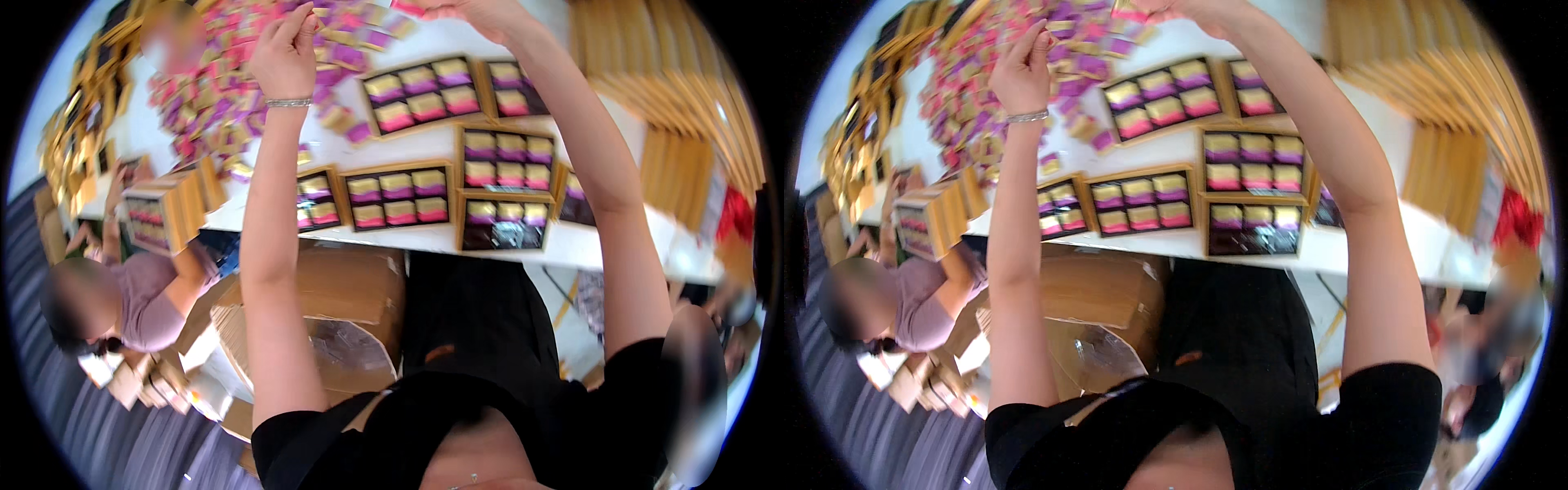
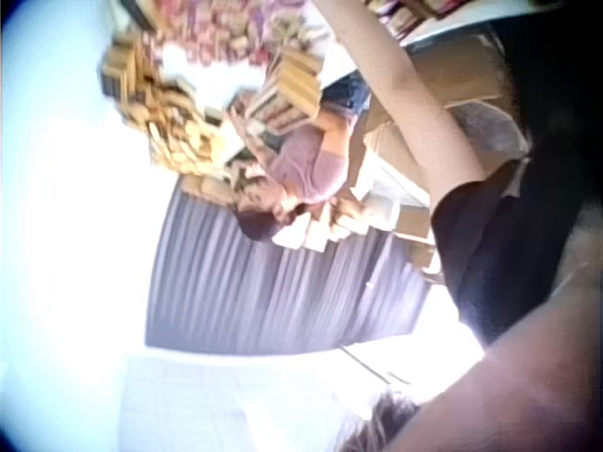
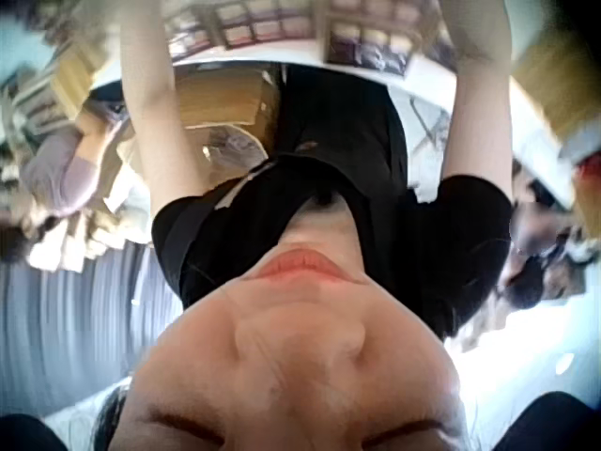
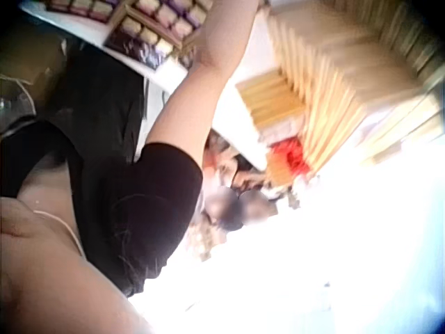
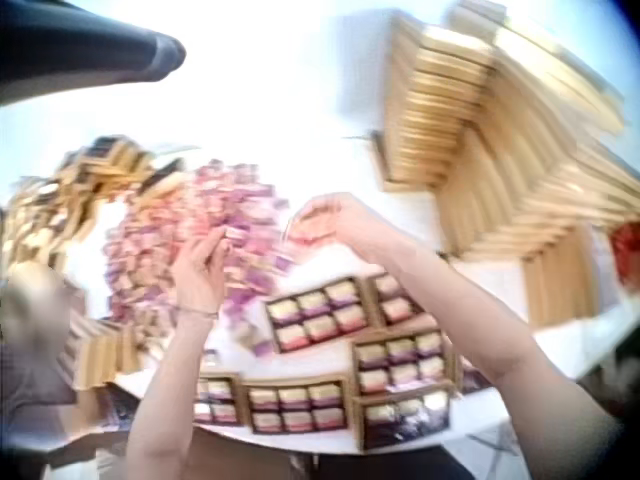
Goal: The person places small pink and gold wrapped items into rectangular wooden palettes with multiple compartments. They arrange the items by hand, then place clear plastic covers over the filled palettes and stack them on the table.
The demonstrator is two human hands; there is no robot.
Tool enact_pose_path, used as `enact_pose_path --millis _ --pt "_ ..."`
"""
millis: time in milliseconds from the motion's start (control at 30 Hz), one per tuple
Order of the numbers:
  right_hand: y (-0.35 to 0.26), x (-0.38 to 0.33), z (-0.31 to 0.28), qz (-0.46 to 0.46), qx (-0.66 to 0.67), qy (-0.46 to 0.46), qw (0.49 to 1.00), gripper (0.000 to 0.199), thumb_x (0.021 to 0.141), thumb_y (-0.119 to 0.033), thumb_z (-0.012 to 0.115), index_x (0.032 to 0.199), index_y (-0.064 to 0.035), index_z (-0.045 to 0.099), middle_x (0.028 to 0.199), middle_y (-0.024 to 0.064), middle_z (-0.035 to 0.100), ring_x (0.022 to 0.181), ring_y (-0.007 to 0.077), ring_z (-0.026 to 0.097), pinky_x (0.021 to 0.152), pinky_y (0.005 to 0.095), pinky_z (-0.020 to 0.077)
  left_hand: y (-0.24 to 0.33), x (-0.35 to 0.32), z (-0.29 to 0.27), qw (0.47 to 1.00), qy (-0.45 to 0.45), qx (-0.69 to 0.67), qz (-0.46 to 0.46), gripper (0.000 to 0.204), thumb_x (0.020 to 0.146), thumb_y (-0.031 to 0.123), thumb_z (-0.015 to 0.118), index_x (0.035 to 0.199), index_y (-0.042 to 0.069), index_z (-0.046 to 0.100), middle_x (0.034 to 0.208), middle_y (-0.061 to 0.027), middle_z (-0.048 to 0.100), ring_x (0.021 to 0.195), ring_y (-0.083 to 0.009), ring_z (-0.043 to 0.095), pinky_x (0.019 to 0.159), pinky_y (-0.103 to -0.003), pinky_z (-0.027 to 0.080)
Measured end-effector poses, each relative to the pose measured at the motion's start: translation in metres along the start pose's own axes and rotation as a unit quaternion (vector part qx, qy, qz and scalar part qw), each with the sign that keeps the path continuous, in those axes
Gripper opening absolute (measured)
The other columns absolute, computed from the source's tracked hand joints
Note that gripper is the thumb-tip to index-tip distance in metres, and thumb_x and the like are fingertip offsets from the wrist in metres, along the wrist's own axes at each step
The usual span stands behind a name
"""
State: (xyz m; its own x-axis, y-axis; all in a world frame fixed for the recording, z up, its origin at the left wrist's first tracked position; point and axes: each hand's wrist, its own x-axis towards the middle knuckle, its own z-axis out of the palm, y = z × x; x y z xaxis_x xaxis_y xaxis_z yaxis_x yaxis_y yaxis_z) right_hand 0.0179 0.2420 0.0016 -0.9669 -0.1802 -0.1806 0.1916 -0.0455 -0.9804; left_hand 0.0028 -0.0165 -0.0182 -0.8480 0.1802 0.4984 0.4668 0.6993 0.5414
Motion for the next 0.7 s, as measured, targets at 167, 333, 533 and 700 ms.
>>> enact_pose_path --millis 167,333,533,700 --pt "0.027 -0.152 -0.123 -0.032 -0.401 0.141 0.905 0.021 0.088 -0.008 0.062 0.107 -0.0061 0.069 0.085 0.0069 0.068 0.077 0.0146 0.062 0.067 0.0303 0.0487 0.129 -0.054 0.064 0.941 -0.173 -0.285 0.049 0.018 0.088 0.01 0.065 0.106 0.011 0.072 0.101 -0.0068 0.072 0.083 -0.0184 0.069 0.073 -0.027 0.053" --pt "0.058 -0.178 -0.145 0.018 -0.452 0.13 0.882 0.021 0.085 -0.008 0.063 0.104 -0.0041 0.071 0.088 0.0122 0.07 0.081 0.0217 0.066 0.073 0.0328 0.0513 0.163 -0.08 0.135 0.937 -0.156 -0.168 0.264 0.018 0.084 0.01 0.066 0.1 0.015 0.072 0.1 -0.0048 0.071 0.091 -0.0209 0.069 0.073 -0.03 0.057" --pt "0.079 -0.2 -0.116 -0.068 -0.537 0.143 0.829 0.033 0.09 -0.005 0.057 0.122 -0.0079 0.062 0.127 0.0074 0.061 0.114 0.0274 0.058 0.095 0.0354 0.0466 0.16 -0.104 0.13 0.882 -0.282 0.033 0.376 0.035 0.09 0.026 0.062 0.123 0.013 0.061 0.131 -0.0015 0.059 0.13 -0.0195 0.047 0.108 -0.049 0.037" --pt "0.105 -0.228 -0.116 -0.131 -0.674 0.08 0.723 0.049 0.092 -0.007 0.053 0.141 -0.0114 0.045 0.148 0.0049 0.042 0.14 0.0236 0.035 0.115 0.0428 0.0305 0.166 -0.107 0.103 0.836 -0.379 0.146 0.369 0.063 0.094 0.045 0.051 0.148 0.017 0.034 0.156 0.0017 0.03 0.143 -0.0165 0.028 0.113 -0.061 0.022"
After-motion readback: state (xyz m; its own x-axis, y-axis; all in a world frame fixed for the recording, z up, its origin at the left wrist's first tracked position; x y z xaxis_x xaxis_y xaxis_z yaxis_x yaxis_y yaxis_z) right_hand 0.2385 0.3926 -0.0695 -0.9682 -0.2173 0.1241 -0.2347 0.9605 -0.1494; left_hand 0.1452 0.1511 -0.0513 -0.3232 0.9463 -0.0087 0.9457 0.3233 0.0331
